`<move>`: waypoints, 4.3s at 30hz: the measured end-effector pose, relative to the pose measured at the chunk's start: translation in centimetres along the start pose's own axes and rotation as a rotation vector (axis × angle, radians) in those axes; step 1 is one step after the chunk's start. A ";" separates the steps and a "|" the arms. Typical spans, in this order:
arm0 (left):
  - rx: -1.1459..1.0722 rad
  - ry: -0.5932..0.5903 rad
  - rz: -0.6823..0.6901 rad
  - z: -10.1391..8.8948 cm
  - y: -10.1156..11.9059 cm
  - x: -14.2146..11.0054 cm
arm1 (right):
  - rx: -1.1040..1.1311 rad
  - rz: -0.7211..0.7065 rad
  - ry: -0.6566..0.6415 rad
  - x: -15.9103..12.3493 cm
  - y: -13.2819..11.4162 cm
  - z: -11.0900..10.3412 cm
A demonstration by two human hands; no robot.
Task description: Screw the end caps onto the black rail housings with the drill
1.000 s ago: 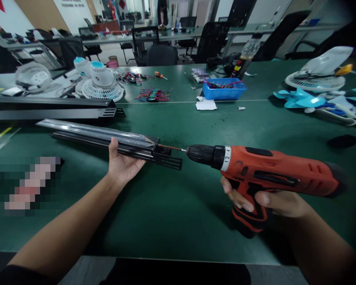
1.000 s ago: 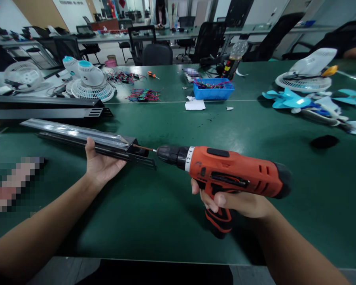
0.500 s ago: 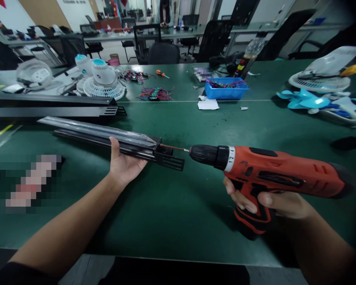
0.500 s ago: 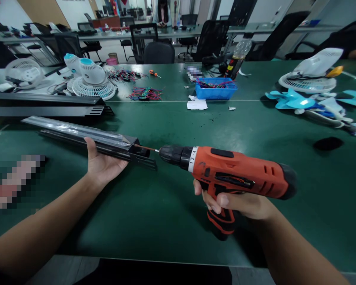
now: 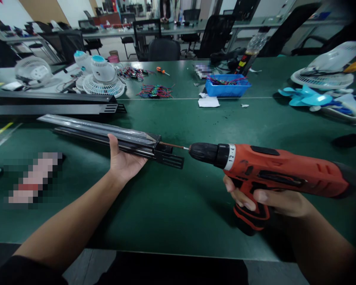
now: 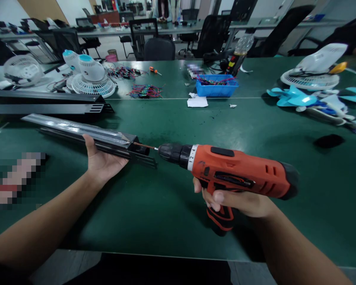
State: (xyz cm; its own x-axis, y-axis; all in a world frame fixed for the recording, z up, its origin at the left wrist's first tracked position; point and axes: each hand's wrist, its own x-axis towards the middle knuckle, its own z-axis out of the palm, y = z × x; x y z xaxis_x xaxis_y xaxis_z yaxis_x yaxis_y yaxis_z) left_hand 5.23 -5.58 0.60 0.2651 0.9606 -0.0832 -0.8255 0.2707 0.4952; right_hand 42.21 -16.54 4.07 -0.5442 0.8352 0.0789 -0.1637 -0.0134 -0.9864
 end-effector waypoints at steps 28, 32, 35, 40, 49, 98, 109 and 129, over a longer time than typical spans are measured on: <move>-0.006 0.003 -0.023 -0.3 0.0 0.1 | 0.037 0.038 0.020 0.3 -0.5 0.5; 0.029 0.036 -0.007 -0.2 -0.1 0.1 | 0.026 0.036 0.020 0.2 -0.5 0.5; 0.042 0.054 0.006 -0.1 -0.1 0.2 | 0.050 0.036 0.006 0.1 -0.4 0.5; 0.031 0.047 0.006 -0.4 0.0 0.3 | 0.072 0.058 0.021 0.1 -0.6 0.6; 0.037 0.023 0.024 -0.6 -0.1 0.4 | 0.057 0.059 0.032 0.1 -0.4 0.5; 0.022 -0.023 -0.034 -0.3 0.0 0.4 | 0.030 -0.007 0.011 0.3 -0.2 0.3; 0.007 -0.035 -0.042 -0.8 0.1 0.4 | 0.096 0.035 -0.030 -0.1 0.3 0.2; 0.025 0.017 0.007 -0.7 0.2 0.4 | -0.011 0.026 0.030 -0.4 -0.1 0.5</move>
State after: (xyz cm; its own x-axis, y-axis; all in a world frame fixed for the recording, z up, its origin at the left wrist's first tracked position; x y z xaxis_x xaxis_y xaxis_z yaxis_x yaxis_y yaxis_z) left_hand 4.80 -5.14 0.07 0.2507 0.9635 -0.0943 -0.8143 0.2626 0.5177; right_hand 42.01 -17.13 4.18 -0.5231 0.8508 0.0494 -0.1408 -0.0291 -0.9896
